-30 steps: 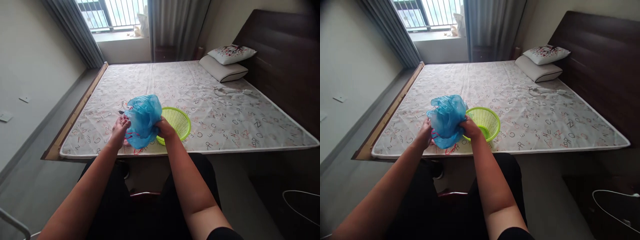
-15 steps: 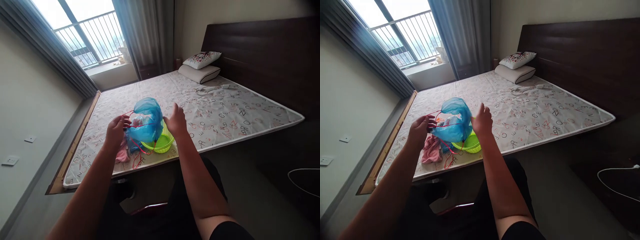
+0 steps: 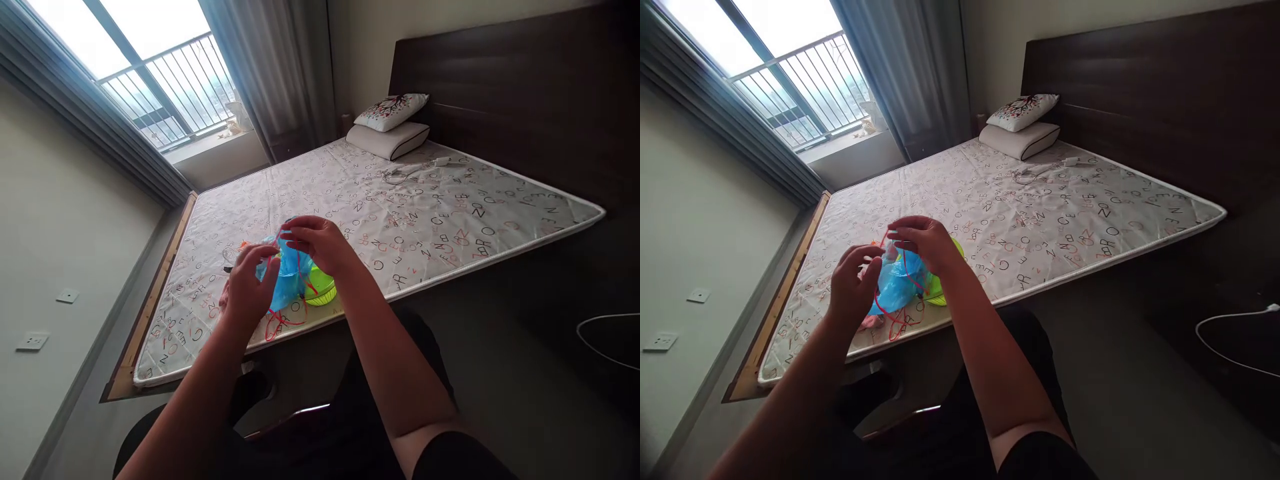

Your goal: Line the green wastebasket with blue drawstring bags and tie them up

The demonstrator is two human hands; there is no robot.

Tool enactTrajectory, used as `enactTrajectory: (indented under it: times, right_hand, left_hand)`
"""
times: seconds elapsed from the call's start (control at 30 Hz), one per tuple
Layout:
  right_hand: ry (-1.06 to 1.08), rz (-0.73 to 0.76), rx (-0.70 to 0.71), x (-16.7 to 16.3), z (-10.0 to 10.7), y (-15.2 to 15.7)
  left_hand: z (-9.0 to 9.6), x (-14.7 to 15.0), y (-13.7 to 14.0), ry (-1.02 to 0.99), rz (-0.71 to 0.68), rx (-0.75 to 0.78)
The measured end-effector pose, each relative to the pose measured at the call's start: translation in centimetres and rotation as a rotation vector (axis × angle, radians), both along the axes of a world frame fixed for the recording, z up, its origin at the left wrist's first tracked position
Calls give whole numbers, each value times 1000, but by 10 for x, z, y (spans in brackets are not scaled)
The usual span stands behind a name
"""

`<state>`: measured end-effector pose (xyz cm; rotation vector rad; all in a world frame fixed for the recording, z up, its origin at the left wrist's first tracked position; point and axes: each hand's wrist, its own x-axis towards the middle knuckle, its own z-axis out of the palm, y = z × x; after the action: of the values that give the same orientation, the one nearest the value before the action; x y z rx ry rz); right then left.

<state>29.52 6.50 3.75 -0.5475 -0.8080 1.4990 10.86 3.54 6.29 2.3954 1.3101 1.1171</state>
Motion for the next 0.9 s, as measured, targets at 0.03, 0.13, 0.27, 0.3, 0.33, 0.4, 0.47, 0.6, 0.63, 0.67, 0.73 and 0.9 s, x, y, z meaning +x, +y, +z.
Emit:
enactTrajectory:
  times: [0.03, 0.13, 0.27, 0.3, 0.33, 0.4, 0.47, 0.6, 0.63, 0.67, 0.73, 0.9]
  right_hand:
    - [11, -14, -3, 4, 1, 1]
    - [-1, -20, 2, 12, 4, 0]
    - [-85, -22, 70, 20, 8, -1]
    - [-108, -32, 87, 25, 8, -1]
    - [-130, -53, 100, 31, 8, -1]
    - [-200, -121, 113, 46, 6, -1]
    - [-351, -188, 113, 63, 2, -3]
    - [-860, -213, 82, 84, -7, -7]
    - [-995, -205, 66, 85, -9, -7]
    - [-1114, -194, 49, 84, -11, -6]
    - [-1262, -140, 42, 81, -14, -4]
    - [-1048, 192, 171, 71, -18, 2]
  left_hand:
    - [-9, -2, 2, -53, 66, -12]
    - [-29, 0, 10, -124, 146, -151]
    - [-27, 9, 23, -221, 163, -410]
    - [-22, 9, 27, -330, 178, -469]
    - [-14, 7, 30, -472, 191, -518]
    - [3, -3, 39, -780, 193, -598]
    - [22, -19, 46, -978, 165, -688]
    - [51, -44, 51, -1079, 151, -897]
    - [55, -46, 50, -1066, 139, -935]
    - [57, -47, 47, -1046, 121, -967]
    - [58, -48, 43, -1010, 91, -997]
    - [43, -54, 39, -873, 186, -867]
